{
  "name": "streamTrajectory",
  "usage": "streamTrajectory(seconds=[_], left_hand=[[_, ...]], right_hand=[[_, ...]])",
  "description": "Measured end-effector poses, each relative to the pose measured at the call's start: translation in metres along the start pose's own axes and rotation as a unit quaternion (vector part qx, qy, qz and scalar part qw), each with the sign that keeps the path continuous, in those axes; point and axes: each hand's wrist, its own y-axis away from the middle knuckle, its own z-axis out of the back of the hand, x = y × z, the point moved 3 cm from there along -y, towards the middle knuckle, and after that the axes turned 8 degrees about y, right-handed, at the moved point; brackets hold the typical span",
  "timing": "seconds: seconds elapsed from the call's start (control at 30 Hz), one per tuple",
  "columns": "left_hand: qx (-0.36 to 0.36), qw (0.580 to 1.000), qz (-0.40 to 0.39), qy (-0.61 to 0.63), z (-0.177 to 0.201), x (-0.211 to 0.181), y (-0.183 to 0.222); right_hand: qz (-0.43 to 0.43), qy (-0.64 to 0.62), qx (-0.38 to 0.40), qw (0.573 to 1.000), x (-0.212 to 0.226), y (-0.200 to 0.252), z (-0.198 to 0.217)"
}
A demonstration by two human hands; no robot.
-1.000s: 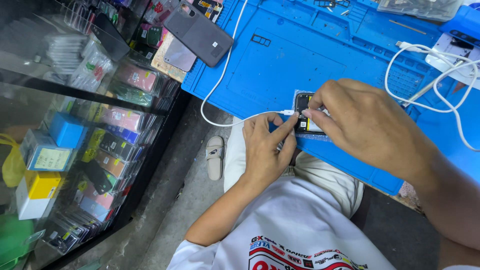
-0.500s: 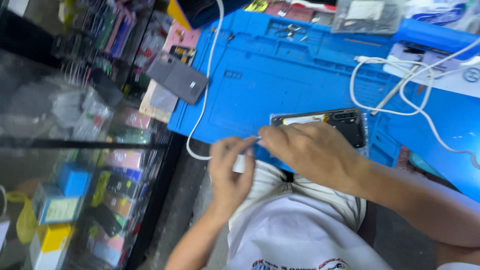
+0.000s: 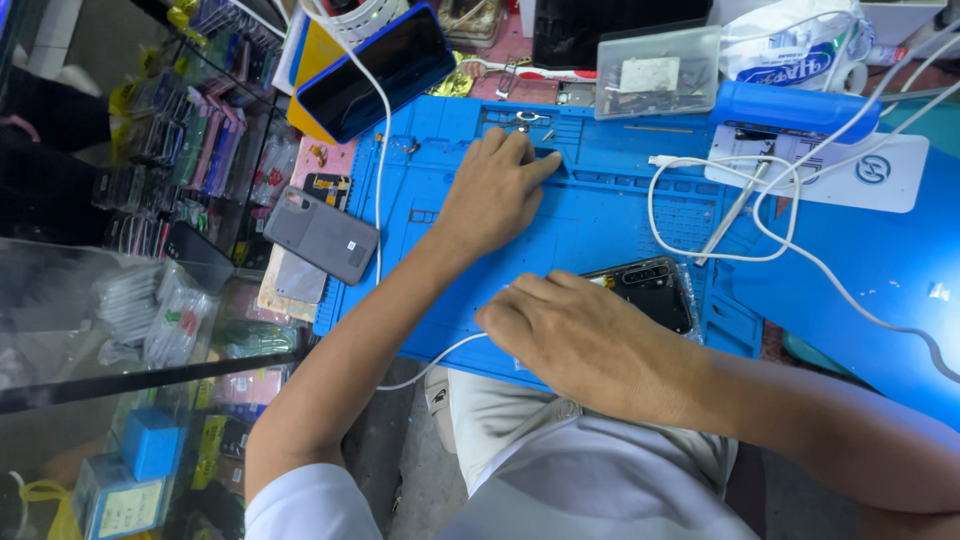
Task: The person disassembles a mobile phone on a blue mat using a screwdriver and tweezers, tests the device by entering a passcode on the screen, and applies adhesive from a tube to the perimeter of the internal frame.
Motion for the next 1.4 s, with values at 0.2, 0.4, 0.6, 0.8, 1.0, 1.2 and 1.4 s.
streamTrajectory(seconds=[0.2, 0.4, 0.6, 0.8, 1.0, 1.2, 1.4], left_hand=[[0.019, 0.998, -0.048, -0.04, 0.004, 0.002, -0.002], [-0.001, 0.999, -0.047, -0.016, 0.021, 0.018, -0.008], [-0.007, 0.999, -0.031, 0.001, 0.017, 0.015, -0.01], [-0.016, 1.0, 0.017, -0.012, -0.007, 0.005, -0.021], [-0.083, 0.996, 0.038, -0.008, 0.026, 0.002, -0.012], [-0.091, 0.982, 0.152, 0.065, 0.066, -0.014, 0.04], [-0.054, 0.994, 0.086, 0.046, 0.057, -0.035, 0.053]], right_hand=[[0.004, 0.079, 0.111, 0.991, 0.002, -0.001, -0.007], [0.041, 0.076, -0.05, 0.995, 0.006, 0.0, 0.003], [0.028, 0.174, 0.077, 0.981, 0.009, -0.003, -0.01], [0.007, 0.149, 0.077, 0.986, 0.004, -0.002, -0.012], [-0.012, 0.101, 0.068, 0.992, 0.002, -0.004, -0.011], [-0.001, 0.14, 0.117, 0.983, 0.009, -0.003, -0.012], [0.053, 0.108, -0.009, 0.993, 0.015, 0.004, -0.008]])
